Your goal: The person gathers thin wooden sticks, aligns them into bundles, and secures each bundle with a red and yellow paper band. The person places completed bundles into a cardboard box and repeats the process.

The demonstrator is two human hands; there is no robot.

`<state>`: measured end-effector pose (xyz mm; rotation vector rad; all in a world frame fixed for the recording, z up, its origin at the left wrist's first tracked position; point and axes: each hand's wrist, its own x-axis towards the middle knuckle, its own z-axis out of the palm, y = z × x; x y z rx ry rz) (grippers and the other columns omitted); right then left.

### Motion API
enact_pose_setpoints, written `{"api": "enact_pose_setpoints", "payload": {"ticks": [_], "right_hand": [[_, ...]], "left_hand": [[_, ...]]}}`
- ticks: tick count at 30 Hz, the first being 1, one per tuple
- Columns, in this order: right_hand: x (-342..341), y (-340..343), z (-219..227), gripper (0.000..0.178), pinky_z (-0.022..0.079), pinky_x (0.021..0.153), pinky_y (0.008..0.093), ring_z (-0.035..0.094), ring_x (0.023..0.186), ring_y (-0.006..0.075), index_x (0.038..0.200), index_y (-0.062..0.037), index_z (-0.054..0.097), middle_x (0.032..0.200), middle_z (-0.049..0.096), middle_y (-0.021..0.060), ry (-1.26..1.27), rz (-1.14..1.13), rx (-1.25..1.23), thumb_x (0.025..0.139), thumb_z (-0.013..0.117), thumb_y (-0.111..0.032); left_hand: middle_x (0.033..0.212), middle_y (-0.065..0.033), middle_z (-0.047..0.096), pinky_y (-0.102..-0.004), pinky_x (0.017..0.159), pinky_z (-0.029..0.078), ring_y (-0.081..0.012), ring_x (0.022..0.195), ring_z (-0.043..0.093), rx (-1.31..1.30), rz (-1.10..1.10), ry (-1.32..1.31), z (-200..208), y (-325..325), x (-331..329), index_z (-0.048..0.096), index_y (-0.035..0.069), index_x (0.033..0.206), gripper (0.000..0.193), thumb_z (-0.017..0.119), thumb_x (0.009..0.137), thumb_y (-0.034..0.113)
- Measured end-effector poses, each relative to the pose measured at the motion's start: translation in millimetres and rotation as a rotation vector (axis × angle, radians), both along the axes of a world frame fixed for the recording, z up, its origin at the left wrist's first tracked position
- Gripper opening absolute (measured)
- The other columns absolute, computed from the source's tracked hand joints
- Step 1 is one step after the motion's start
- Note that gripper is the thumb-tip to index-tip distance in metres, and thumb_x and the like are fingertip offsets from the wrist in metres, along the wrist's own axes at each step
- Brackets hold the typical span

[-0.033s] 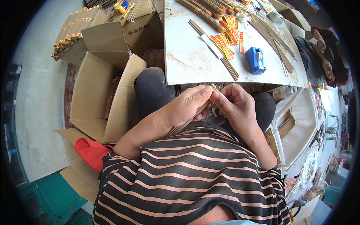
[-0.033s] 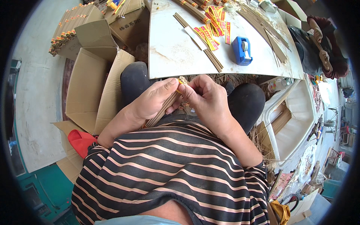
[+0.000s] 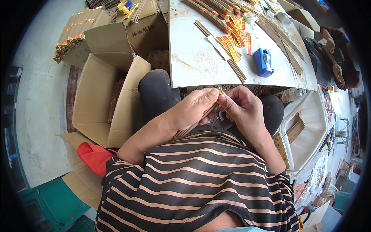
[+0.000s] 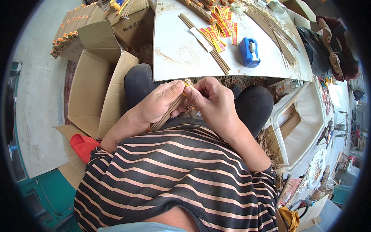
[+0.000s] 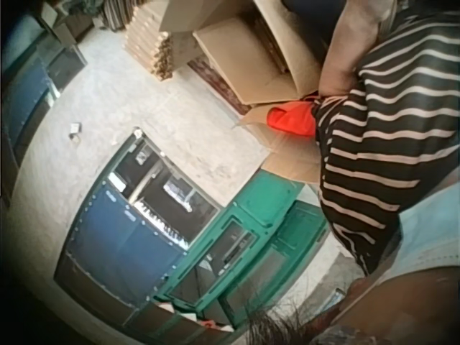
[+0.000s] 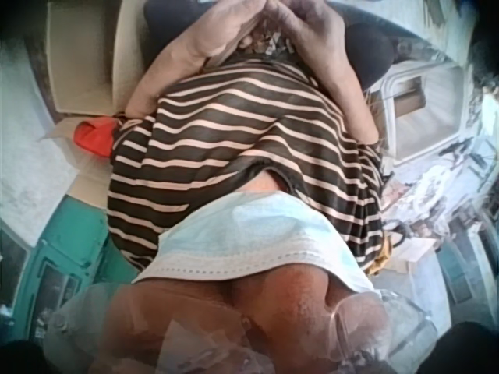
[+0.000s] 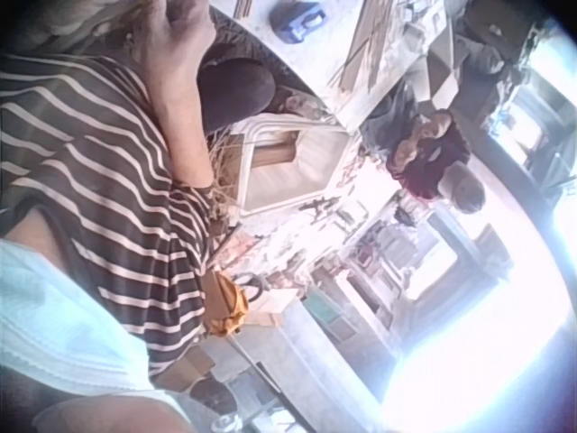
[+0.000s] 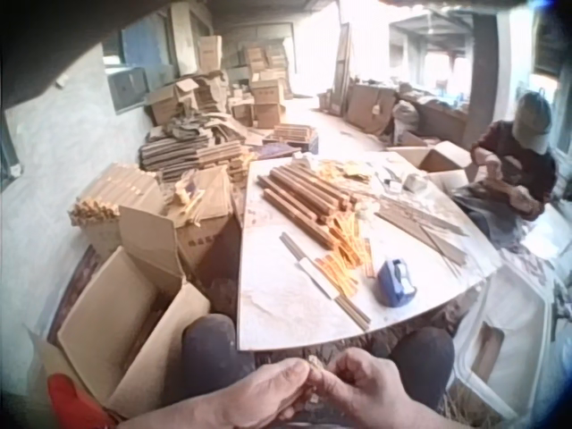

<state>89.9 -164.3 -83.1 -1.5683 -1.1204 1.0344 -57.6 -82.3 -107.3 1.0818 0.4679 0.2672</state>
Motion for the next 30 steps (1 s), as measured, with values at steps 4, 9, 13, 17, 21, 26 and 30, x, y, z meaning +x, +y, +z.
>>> {"api": "enact_pose_setpoints", "payload": {"ticks": [4, 9, 13, 17, 21, 26, 30], "right_hand": [[4, 1, 1, 0.024, 0.036, 0.043, 0.0155, 0.047, 0.050, 0.0027, 0.080, -0.0018, 0.053, 0.065, 0.056, 0.0008, 0.109, 0.039, -0.015, 0.086, 0.062, -0.024], [8, 2, 1, 0.023, 0.036, 0.042, 0.0156, 0.046, 0.049, 0.0030, 0.081, -0.0022, 0.053, 0.065, 0.057, 0.0017, 0.250, 0.070, -0.045, 0.086, 0.061, -0.023], [7, 1, 3, 0.021, 0.036, 0.042, 0.0163, 0.045, 0.050, 0.0029, 0.079, -0.0015, 0.053, 0.064, 0.055, 0.0003, 0.200, 0.046, -0.052, 0.085, 0.063, -0.018], [8, 1, 0, 0.022, 0.036, 0.042, 0.0166, 0.045, 0.051, 0.0028, 0.076, -0.0020, 0.052, 0.063, 0.054, -0.0010, 0.194, 0.010, -0.026, 0.081, 0.068, -0.017], [9, 1, -14, 0.023, 0.037, 0.043, 0.0163, 0.045, 0.052, 0.0032, 0.077, -0.0037, 0.050, 0.065, 0.053, -0.0014, 0.318, 0.011, 0.088, 0.079, 0.069, -0.017], [3, 5, -24, 0.027, 0.042, 0.054, 0.0175, 0.048, 0.062, 0.0064, 0.082, -0.0047, 0.047, 0.067, 0.051, 0.0004, 0.415, -0.047, 0.317, 0.077, 0.071, -0.017], [17, 8, -19, 0.026, 0.044, 0.060, 0.0223, 0.050, 0.065, 0.0099, 0.077, -0.0017, 0.052, 0.066, 0.050, 0.0035, -0.432, -0.110, 0.404, 0.076, 0.072, -0.019]], "left_hand": [[0.068, -0.0015, 0.049, -0.0161, 0.048, 0.037, -0.0043, 0.054, 0.043, -0.027, 0.001, 0.023, 3, 2, -1, 0.049, 0.004, 0.095, 0.040, 0.030, 0.097, 0.039], [0.066, -0.0010, 0.049, -0.0160, 0.048, 0.038, -0.0043, 0.052, 0.043, -0.070, -0.010, 0.026, 2, 3, 0, 0.049, 0.004, 0.095, 0.041, 0.030, 0.097, 0.040], [0.065, -0.0011, 0.049, -0.0159, 0.048, 0.038, -0.0044, 0.052, 0.043, -0.002, -0.022, 0.041, 3, 3, 0, 0.049, 0.004, 0.094, 0.042, 0.029, 0.097, 0.041], [0.064, -0.0009, 0.048, -0.0160, 0.048, 0.037, -0.0047, 0.052, 0.042, 0.044, -0.020, 0.089, 13, 1, -2, 0.049, 0.004, 0.093, 0.043, 0.029, 0.097, 0.041], [0.064, -0.0007, 0.047, -0.0164, 0.049, 0.037, -0.0053, 0.053, 0.042, 0.103, -0.006, 0.083, 20, -4, -2, 0.049, 0.004, 0.092, 0.043, 0.028, 0.097, 0.041], [0.065, -0.0006, 0.046, -0.0173, 0.049, 0.035, -0.0053, 0.054, 0.041, 0.288, 0.074, 0.154, 25, -14, -1, 0.049, 0.001, 0.102, 0.045, 0.027, 0.097, 0.040], [0.072, -0.0115, 0.057, -0.0251, 0.061, 0.046, -0.0168, 0.065, 0.056, 0.493, 0.215, 0.292, 22, -22, 1, 0.045, -0.007, 0.120, 0.050, 0.034, 0.097, 0.036]]}}
